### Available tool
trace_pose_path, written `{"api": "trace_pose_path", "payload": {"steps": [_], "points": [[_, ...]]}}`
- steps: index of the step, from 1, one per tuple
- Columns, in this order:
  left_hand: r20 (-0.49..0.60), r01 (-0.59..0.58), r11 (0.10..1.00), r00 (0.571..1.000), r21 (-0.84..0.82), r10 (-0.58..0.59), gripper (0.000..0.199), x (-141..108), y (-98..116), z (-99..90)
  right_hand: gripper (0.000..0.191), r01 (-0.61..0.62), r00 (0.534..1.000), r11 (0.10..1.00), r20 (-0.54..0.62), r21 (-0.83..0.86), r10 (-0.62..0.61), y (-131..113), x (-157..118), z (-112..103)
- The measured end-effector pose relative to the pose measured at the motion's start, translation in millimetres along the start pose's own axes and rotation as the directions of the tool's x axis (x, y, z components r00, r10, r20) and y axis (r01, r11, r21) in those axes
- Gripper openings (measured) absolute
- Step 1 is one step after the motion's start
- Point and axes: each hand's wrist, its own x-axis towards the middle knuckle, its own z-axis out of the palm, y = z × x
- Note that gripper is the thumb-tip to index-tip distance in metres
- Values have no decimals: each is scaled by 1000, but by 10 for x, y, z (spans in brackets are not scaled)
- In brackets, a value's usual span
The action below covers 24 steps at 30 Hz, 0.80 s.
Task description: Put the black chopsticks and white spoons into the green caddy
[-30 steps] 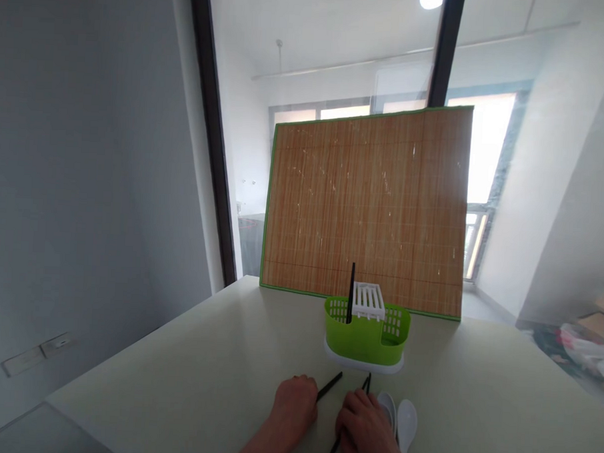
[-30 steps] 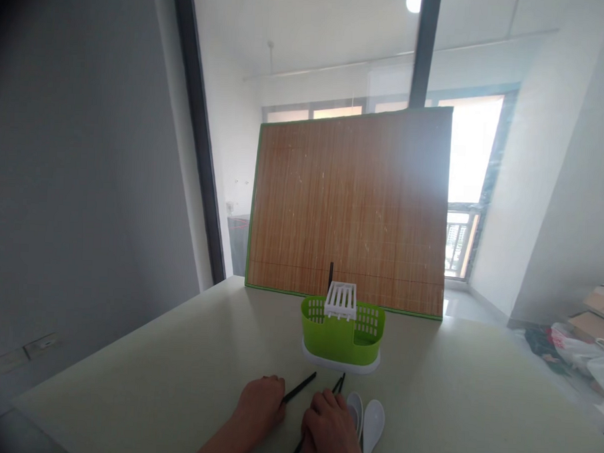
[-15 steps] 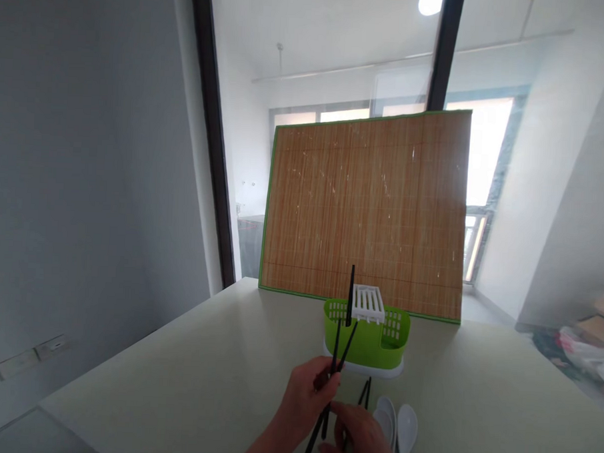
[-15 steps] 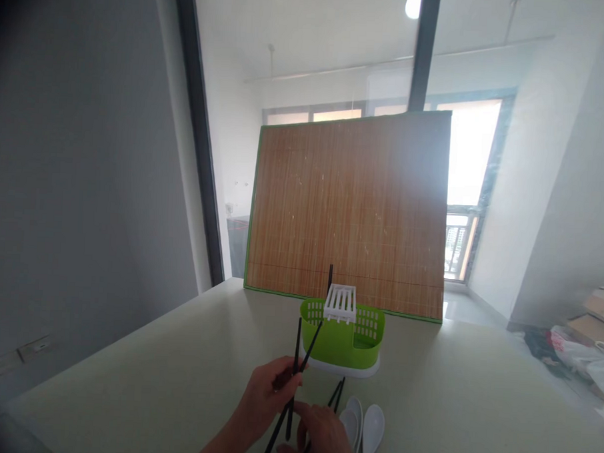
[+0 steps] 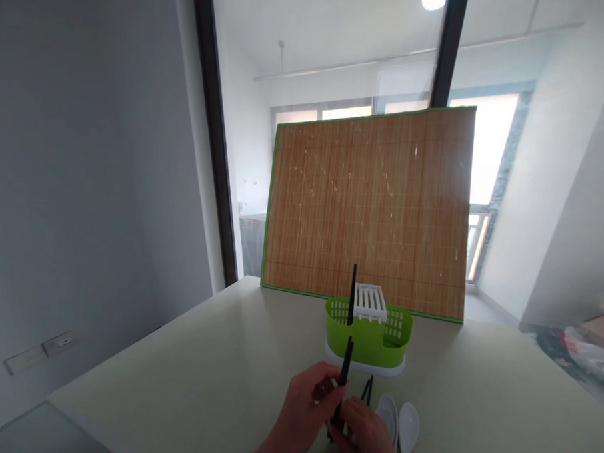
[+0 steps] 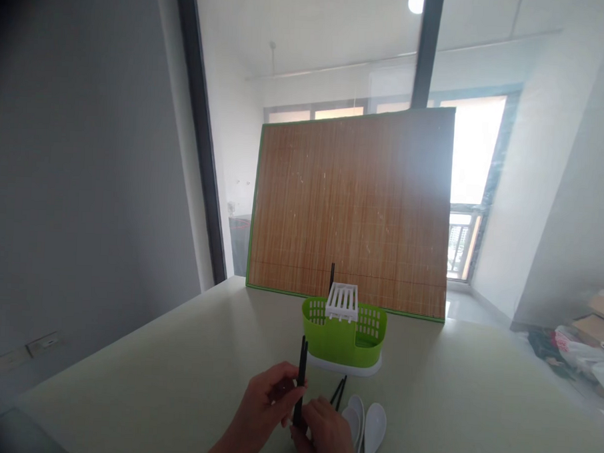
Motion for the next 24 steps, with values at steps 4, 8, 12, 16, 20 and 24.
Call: {"api": "trace_pose_path", "payload": {"steps": [4,8,12,16,20,24], "points": [[55,40,998,998,53,-43,18,-27,-70,-68,12,-8,994,999,111,-47,13,20,2,24],[44,-28,981,999,192,20,14,-35,-47,-131,11,-6,989,996,150,-90,20,51,-5,33],[-55,-120,964,989,237,137,17,120,169,-294,24,-1,993,998,121,-67,9,83,-17,3],[-267,-179,964,936,195,228,29,572,471,-547,33,4,999,999,43,-36,-2,90,-8,-49],[-334,-247,925,879,289,339,34,1201,593,-659,29,48,999,996,24,-71,-46,89,19,-71],[-248,-175,874,917,454,313,31,1720,417,-572,31,129,991,982,54,-137,-123,157,40,-13]]}}
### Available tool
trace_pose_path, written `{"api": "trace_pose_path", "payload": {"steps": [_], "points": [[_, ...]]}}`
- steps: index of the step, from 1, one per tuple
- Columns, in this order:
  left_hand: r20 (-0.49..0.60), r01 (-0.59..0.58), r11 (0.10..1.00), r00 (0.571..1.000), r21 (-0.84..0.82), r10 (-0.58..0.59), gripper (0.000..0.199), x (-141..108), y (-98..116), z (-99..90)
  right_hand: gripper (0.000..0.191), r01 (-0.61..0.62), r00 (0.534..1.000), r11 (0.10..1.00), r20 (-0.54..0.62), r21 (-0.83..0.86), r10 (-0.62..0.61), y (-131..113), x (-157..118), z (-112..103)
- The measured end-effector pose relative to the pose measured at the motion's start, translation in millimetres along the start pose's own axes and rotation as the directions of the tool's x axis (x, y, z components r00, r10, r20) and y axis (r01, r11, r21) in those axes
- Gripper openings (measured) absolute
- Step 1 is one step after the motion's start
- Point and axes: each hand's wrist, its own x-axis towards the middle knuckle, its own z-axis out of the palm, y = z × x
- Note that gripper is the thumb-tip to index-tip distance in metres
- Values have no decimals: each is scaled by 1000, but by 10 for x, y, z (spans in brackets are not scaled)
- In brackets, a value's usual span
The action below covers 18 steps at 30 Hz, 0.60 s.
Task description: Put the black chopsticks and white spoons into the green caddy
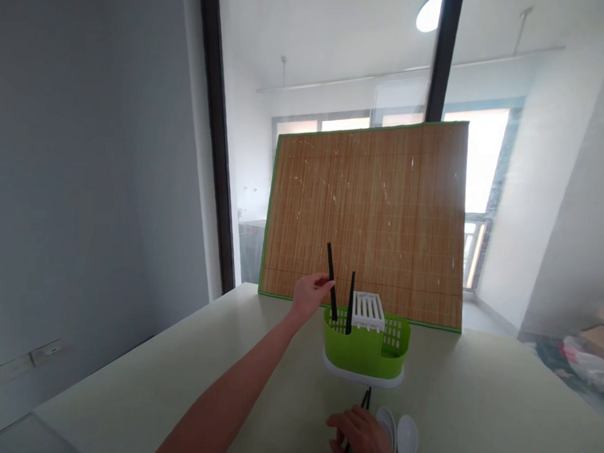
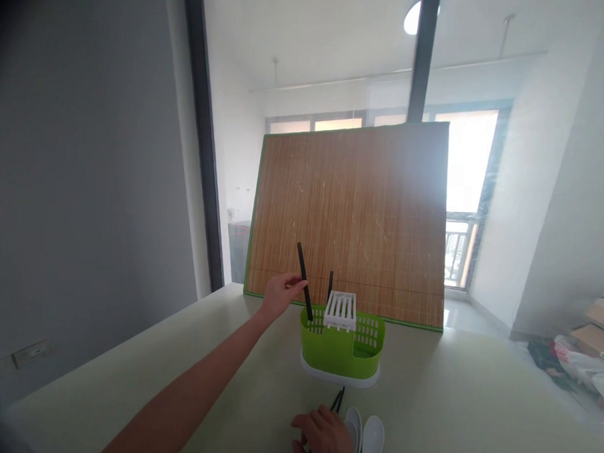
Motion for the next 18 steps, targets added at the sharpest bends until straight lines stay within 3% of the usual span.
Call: {"api": "trace_pose_path", "payload": {"steps": [9,13,18], "points": [[204,70,980,973,184,-107,19,150,-467,647,20,109,982,979,-136,-171,-133,204,-24,354],[280,45,971,954,233,-111,19,145,-494,772,17,131,975,969,-149,-210,-164,225,-21,396],[288,2,948,953,317,-98,24,89,-451,789,17,125,985,963,-85,-240,-149,217,-24,406]]}}
